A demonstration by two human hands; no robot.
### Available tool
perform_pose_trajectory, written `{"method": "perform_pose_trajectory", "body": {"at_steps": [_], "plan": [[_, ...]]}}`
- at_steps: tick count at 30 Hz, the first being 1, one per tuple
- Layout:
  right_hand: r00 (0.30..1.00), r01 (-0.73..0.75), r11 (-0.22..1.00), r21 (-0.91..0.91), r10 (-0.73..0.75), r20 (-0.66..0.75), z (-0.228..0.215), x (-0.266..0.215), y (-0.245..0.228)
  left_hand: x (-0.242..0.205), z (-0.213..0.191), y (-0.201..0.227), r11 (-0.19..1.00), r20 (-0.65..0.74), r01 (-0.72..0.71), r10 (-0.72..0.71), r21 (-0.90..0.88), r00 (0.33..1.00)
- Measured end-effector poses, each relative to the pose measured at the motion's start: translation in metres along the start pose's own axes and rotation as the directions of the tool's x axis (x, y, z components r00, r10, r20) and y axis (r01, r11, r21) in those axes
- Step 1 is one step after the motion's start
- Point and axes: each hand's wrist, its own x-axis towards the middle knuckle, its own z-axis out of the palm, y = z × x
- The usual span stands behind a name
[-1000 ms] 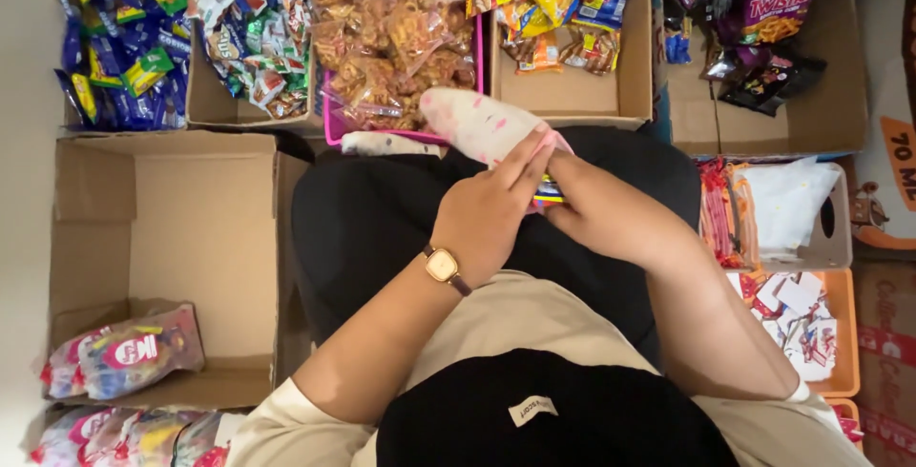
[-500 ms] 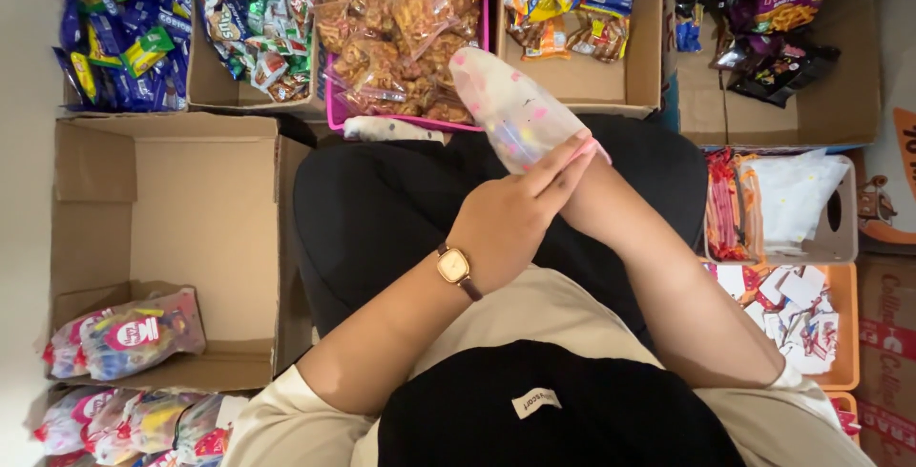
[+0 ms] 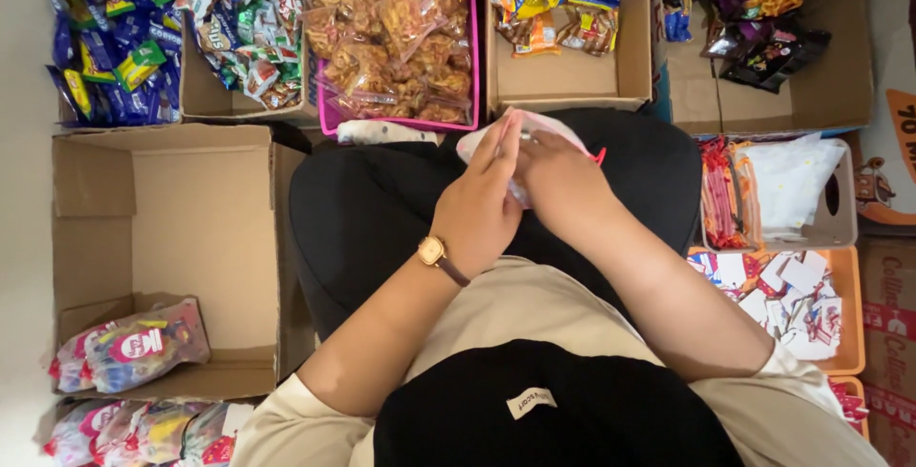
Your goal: The person packs various snack items into small plastic bags, ties them with twist ties, and places the completed bags into a cardboard box. The person handles chips, biscuits, and other packaged snacks from surrounding boxes and trays.
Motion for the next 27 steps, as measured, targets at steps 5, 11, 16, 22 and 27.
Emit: {"method": "perform_pose_trajectory", "body": {"at_steps": [5, 11, 16, 22, 27], "plan": [[0.996, 0.057, 0.998, 0.007, -0.058, 0.072, 0.023, -0.006, 0.004, 0.000, 0.022, -0.030, 0.999, 0.054, 0.025, -0.024, -0.020, 0.998], [0.980, 0.176, 0.959, 0.222, -0.193, 0.057, 0.061, -0.016, 0.021, -0.007, 0.017, -0.038, 0.996, 0.079, 0.040, -0.034, -0.075, 0.996], [0.975, 0.169, 0.941, 0.293, -0.203, 0.089, 0.059, -0.014, 0.009, -0.014, 0.016, -0.044, 0.995, 0.104, 0.076, -0.069, -0.066, 0.992], [0.993, 0.057, 0.969, 0.241, -0.081, 0.091, 0.083, -0.001, -0.008, -0.025, 0.003, -0.039, 0.999, 0.166, 0.041, -0.038, -0.013, 0.985], [0.982, 0.094, 0.966, 0.242, -0.131, 0.140, 0.116, -0.005, -0.007, -0.033, 0.009, -0.043, 0.997, 0.166, 0.082, -0.081, 0.000, 0.983]]}}
